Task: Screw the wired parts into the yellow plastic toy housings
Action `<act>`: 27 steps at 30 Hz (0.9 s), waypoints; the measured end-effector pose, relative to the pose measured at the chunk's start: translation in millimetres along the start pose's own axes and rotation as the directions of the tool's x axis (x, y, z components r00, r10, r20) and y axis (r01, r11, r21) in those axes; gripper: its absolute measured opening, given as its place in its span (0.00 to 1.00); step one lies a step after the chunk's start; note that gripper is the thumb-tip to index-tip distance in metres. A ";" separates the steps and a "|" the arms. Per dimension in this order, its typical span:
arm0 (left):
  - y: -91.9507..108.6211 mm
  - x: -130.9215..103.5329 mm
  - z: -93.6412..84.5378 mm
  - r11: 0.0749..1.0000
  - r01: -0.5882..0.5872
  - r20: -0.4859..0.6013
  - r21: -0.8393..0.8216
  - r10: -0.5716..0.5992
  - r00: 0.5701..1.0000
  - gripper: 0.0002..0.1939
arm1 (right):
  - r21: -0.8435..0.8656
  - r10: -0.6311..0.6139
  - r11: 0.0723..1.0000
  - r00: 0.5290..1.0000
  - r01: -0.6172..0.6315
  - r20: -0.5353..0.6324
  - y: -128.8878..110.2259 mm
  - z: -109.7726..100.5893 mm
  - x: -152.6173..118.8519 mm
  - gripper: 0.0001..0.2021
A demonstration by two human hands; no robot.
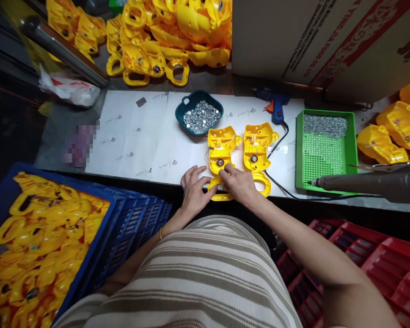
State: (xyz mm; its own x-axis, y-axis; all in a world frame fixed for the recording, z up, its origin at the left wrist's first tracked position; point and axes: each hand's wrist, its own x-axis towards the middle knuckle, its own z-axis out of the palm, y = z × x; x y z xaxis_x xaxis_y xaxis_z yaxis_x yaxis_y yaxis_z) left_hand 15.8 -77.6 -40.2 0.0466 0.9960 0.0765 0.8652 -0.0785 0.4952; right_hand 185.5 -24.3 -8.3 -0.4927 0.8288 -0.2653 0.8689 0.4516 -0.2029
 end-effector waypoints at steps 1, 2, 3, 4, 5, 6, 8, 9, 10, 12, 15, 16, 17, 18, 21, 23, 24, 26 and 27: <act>-0.2 -0.1 -0.2 1.000 -0.003 -0.004 0.002 0.003 1.000 0.06 | -0.039 -0.044 0.998 0.998 0.046 0.036 -0.9 -4.8 -1.1 0.16; -0.5 -0.3 -0.4 1.000 -0.008 -0.009 0.005 0.008 1.000 0.05 | -0.068 -0.091 0.993 0.994 0.096 0.067 -1.8 -9.5 -2.3 0.16; -0.8 -0.5 -0.7 1.000 -0.013 -0.014 0.007 0.013 1.000 0.05 | -0.093 -0.136 0.985 0.987 0.144 0.091 -3.0 -13.8 -3.7 0.17; -1.0 -0.6 -1.0 1.000 -0.016 -0.019 0.008 0.016 1.000 0.05 | -0.116 -0.175 0.975 0.978 0.188 0.112 -4.6 -17.2 -5.2 0.17; -1.0 -0.7 -1.3 1.000 -0.016 -0.022 0.007 0.016 1.000 0.04 | -0.139 -0.209 0.964 0.969 0.227 0.130 -6.5 -19.4 -6.7 0.18; -0.6 -0.6 -1.5 1.000 -0.014 -0.024 0.005 0.014 1.000 0.04 | -0.162 -0.235 0.953 0.961 0.257 0.145 -8.8 -20.2 -8.4 0.19; 1.0 -0.2 -1.7 1.000 -0.013 -0.022 0.005 0.013 1.000 0.04 | -0.206 -0.270 0.932 0.951 0.298 0.152 -13.8 -18.0 -11.9 0.20; 2.2 0.1 -1.7 1.000 -0.016 -0.021 0.008 0.016 1.000 0.04 | -0.224 -0.280 0.925 0.949 0.308 0.145 -16.1 -15.6 -13.6 0.20; 3.3 0.2 -1.7 1.000 -0.020 -0.020 0.014 0.020 1.000 0.04 | -0.239 -0.286 0.919 0.948 0.312 0.136 -18.0 -13.0 -15.1 0.20; 4.4 0.5 -2.3 0.999 -0.035 -0.018 0.031 0.036 0.999 0.04 | -0.256 -0.289 0.915 0.949 0.312 0.122 -19.2 -9.8 -17.0 0.20; 0.7 2.9 -6.4 0.998 -0.052 -0.003 0.033 0.052 0.999 0.04 | -0.196 -0.279 0.935 0.953 0.297 0.117 -12.1 -15.6 -15.2 0.19; -2.1 5.3 -9.1 0.999 -0.049 0.003 0.014 0.049 0.999 0.04 | -0.153 -0.263 0.949 0.959 0.277 0.108 -7.5 -20.3 -13.3 0.17; -5.2 8.8 -12.4 0.999 -0.042 0.003 -0.019 0.042 0.999 0.05 | -0.104 -0.230 0.966 0.970 0.238 0.083 -2.2 -25.7 -10.8 0.16; -8.3 13.6 -16.1 0.998 -0.026 -0.016 -0.060 0.026 1.000 0.06 | -0.051 -0.182 0.982 0.982 0.184 0.044 3.3 -31.1 -7.7 0.16; -13.0 35.0 -27.1 0.984 0.017 -0.168 -0.177 -0.047 0.985 0.10 | 0.142 0.014 0.990 0.995 0.000 -0.097 15.3 -42.2 4.5 0.18; -10.6 53.2 -31.7 0.984 -0.003 -0.211 -0.175 -0.035 0.977 0.18 | 0.253 0.103 0.965 0.987 -0.069 -0.125 16.9 -43.2 14.3 0.18; -8.0 62.4 -32.9 0.990 -0.027 -0.194 -0.141 -0.001 0.981 0.21 | 0.284 0.125 0.955 0.986 -0.088 -0.115 16.0 -42.1 19.1 0.18; -2.2 79.5 -34.0 0.996 -0.085 -0.093 -0.035 0.082 0.992 0.24 | 0.291 0.151 0.948 0.986 -0.125 -0.067 12.2 -38.5 27.5 0.17; 0.6 86.8 -34.4 0.994 -0.108 -0.032 0.019 0.108 0.994 0.22 | 0.280 0.159 0.949 0.986 -0.142 -0.041 10.2 -36.6 30.8 0.17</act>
State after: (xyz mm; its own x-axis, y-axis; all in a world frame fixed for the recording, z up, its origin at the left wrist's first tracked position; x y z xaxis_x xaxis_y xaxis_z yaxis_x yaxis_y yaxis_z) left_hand 3.2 7.3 -3.5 0.1242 0.9798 0.1569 0.8645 -0.1845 0.4675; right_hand 181.0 18.0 16.0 -0.3455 0.9030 -0.2554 0.8812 0.2186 -0.4193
